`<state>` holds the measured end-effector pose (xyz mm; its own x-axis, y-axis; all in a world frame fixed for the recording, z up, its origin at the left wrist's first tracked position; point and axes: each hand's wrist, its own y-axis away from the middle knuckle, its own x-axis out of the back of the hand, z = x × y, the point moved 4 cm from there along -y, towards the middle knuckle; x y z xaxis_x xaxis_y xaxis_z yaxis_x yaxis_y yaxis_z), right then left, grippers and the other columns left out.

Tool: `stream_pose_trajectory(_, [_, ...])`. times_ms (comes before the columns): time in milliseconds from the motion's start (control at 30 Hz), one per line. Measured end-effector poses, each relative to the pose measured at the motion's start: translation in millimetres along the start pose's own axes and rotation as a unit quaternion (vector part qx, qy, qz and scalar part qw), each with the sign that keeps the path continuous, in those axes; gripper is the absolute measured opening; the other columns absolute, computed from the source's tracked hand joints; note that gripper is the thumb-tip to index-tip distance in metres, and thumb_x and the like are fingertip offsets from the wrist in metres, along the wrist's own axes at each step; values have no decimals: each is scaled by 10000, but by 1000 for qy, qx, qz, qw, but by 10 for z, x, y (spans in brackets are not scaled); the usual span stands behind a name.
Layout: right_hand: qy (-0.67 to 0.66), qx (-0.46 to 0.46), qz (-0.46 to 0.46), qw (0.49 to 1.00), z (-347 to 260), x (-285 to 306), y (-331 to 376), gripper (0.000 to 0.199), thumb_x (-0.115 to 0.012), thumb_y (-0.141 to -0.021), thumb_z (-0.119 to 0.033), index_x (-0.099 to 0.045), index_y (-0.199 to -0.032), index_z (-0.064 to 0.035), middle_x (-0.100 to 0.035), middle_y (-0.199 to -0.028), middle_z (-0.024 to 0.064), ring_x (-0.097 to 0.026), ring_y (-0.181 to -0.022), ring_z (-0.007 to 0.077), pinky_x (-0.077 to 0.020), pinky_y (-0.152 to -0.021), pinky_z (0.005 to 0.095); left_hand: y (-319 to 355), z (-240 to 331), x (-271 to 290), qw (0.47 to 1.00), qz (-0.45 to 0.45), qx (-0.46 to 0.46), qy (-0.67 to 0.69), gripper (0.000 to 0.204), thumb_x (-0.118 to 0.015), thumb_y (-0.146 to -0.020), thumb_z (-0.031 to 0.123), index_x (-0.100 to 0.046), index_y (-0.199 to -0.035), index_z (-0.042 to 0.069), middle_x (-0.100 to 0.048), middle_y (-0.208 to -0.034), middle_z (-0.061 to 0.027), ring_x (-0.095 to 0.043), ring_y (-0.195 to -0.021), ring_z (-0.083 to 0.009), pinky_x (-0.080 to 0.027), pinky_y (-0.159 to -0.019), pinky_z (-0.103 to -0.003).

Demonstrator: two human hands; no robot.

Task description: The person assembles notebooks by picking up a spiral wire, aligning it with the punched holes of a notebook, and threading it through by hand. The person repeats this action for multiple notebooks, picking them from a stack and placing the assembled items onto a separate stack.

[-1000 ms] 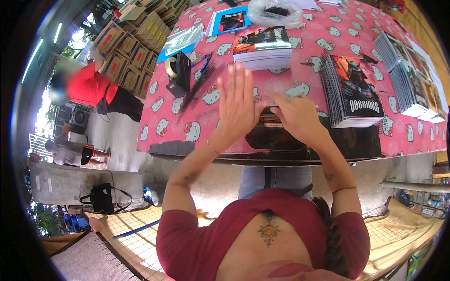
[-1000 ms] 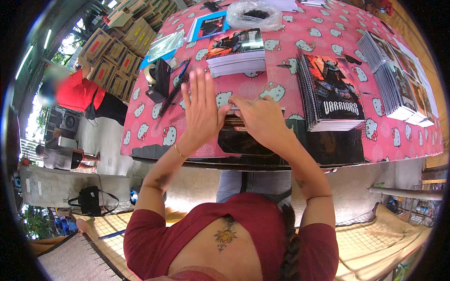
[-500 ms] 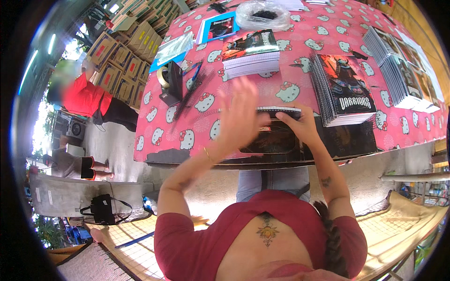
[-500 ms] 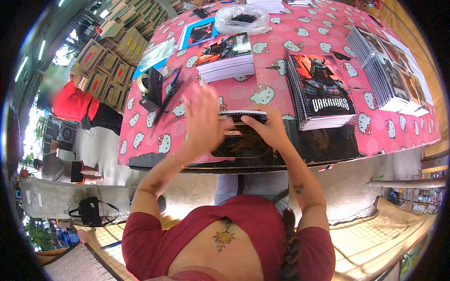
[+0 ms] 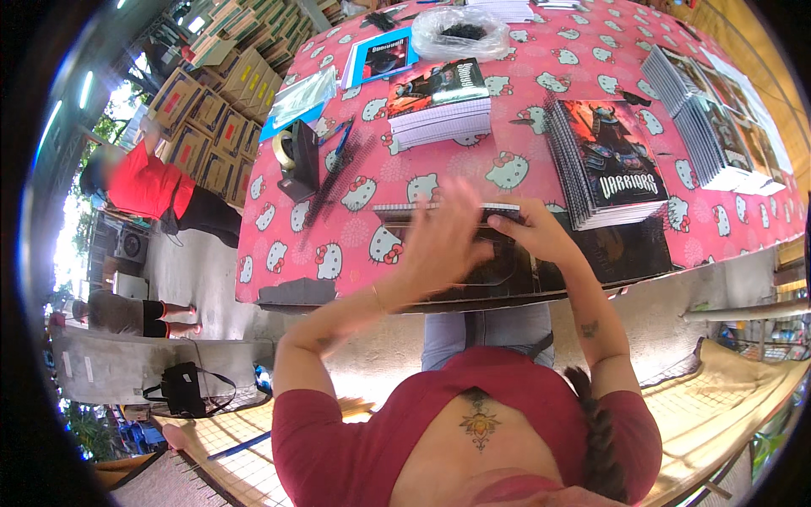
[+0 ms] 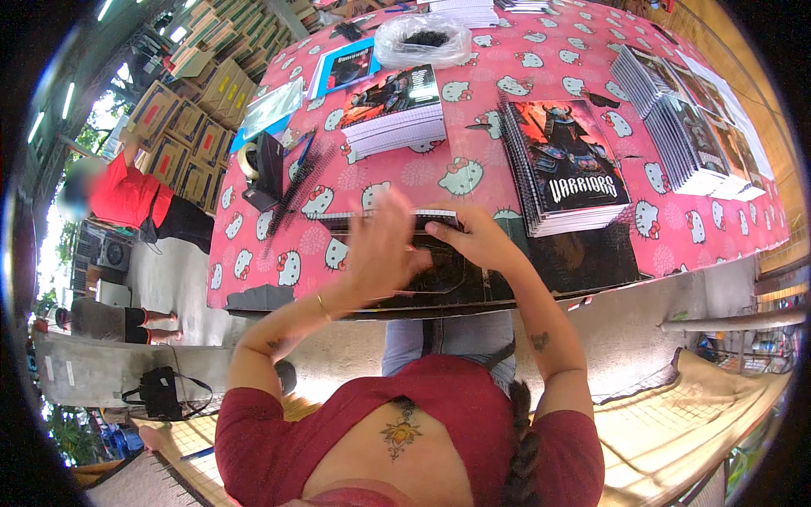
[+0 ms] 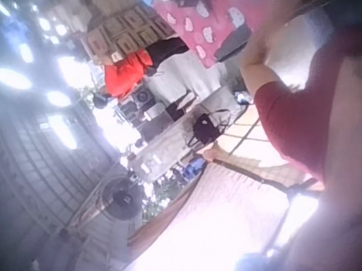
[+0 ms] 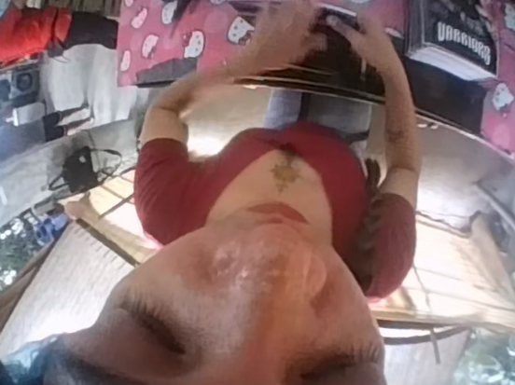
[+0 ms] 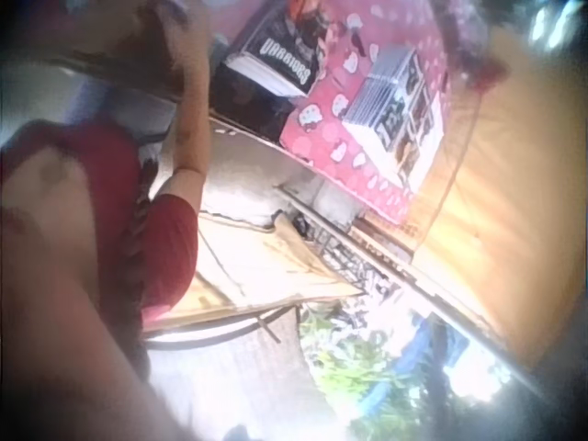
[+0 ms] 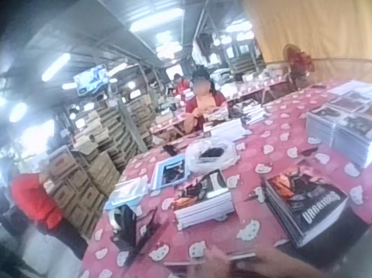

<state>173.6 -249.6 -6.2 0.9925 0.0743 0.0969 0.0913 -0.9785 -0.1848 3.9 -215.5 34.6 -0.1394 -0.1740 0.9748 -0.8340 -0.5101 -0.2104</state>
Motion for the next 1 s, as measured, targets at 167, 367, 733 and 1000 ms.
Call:
stream_pose_trajectory(167, [16,-24,-8,1000,12,-59,-28,315,-635,-1005,-139,-643,-1295,-17,-720,-1085,51,-602,-983,108,-496,-889,313,235,38,-339,993,76,-90,-12,962,-689,-815,569,-388,-1454,-84,-339,-1554,-318,-303,-1481,-437,-175,-1177,-637])
stream_pose_trajectory(367, [30,-22,-29,999,-14,-97,-69,295,-623,-1002,-151,-646,-1254,2,-737,-1034,110,-606,-933,94,-502,-874,319,-199,-175,-2,988,135,-41,-65,892,-553,-910,613,-396,-1498,-39,-359,-1586,-249,-278,-1514,-382,-116,-1200,-626])
stream_pose_trajectory(733, [21,61,18,998,65,-132,-63,291,-632,-969,-106,-648,-1243,-8,-737,-987,126,-571,-864,89,-500,-769,345,215,180,-211,984,141,-102,35,855,-420,-986,625,-378,-1516,-45,-353,-1598,-232,-278,-1521,-357,-94,-1215,-577])
stream_pose_trajectory(1000, [83,37,56,994,-257,107,126,346,-685,-956,-150,-657,-1260,13,-739,-1032,123,-654,-878,122,-523,-800,297,-93,6,208,983,149,-31,102,597,-529,-1017,426,-488,-1410,-22,-527,-1429,-207,-465,-1375,-347,-97,-1201,-616])
